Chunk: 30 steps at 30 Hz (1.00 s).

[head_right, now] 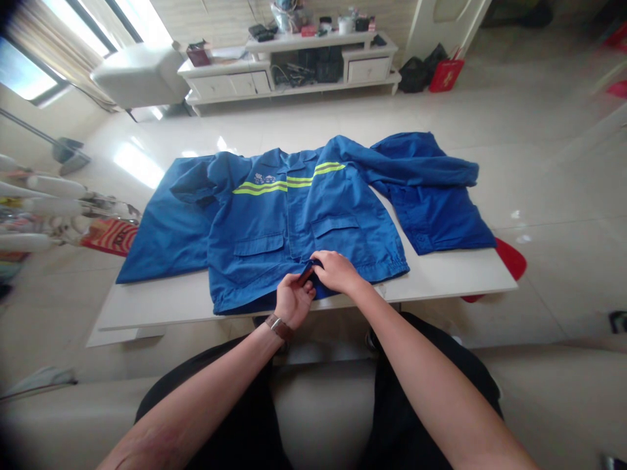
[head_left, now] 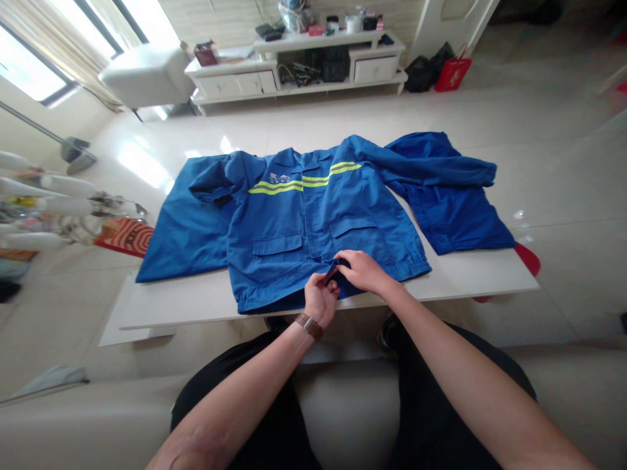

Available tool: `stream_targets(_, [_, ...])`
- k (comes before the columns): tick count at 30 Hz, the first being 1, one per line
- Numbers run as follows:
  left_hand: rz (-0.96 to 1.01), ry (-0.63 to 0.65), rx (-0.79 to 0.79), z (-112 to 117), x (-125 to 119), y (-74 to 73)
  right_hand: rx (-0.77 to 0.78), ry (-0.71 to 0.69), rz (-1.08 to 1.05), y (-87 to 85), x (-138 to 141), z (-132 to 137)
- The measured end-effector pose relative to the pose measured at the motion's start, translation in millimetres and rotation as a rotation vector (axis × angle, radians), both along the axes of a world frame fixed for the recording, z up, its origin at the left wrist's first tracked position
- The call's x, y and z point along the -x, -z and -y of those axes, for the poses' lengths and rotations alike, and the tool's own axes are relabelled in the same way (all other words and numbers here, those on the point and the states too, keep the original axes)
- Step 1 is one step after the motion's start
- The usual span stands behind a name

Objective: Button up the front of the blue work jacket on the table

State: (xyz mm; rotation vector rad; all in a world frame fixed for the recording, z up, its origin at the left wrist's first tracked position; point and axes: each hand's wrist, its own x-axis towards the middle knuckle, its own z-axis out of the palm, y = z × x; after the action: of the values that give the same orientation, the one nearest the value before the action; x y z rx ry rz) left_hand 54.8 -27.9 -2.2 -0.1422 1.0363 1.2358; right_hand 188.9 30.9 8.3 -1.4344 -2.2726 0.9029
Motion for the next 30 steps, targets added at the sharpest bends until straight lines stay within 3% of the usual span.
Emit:
stream_targets(9, [-0.370,0.103,-0.073,-4,-5,19.6,0.001,0.073,0.012,-3.3,2,3])
stream_targets(14, [-0.476,0.121,-0.112,-5,-4,30.5,-0.121,-0.009,-0.052,-9.2,4,5])
stream_targets(21, [-0.639,0.192,-0.237,-6,-4,32.7,-0.226,-0.086,0.052,-17.4,4,10])
stream_targets(30, [-0.685,0.247,-0.270,-5,-5,33.1,-0.061,0.078,-0.079,-6.0,13,10])
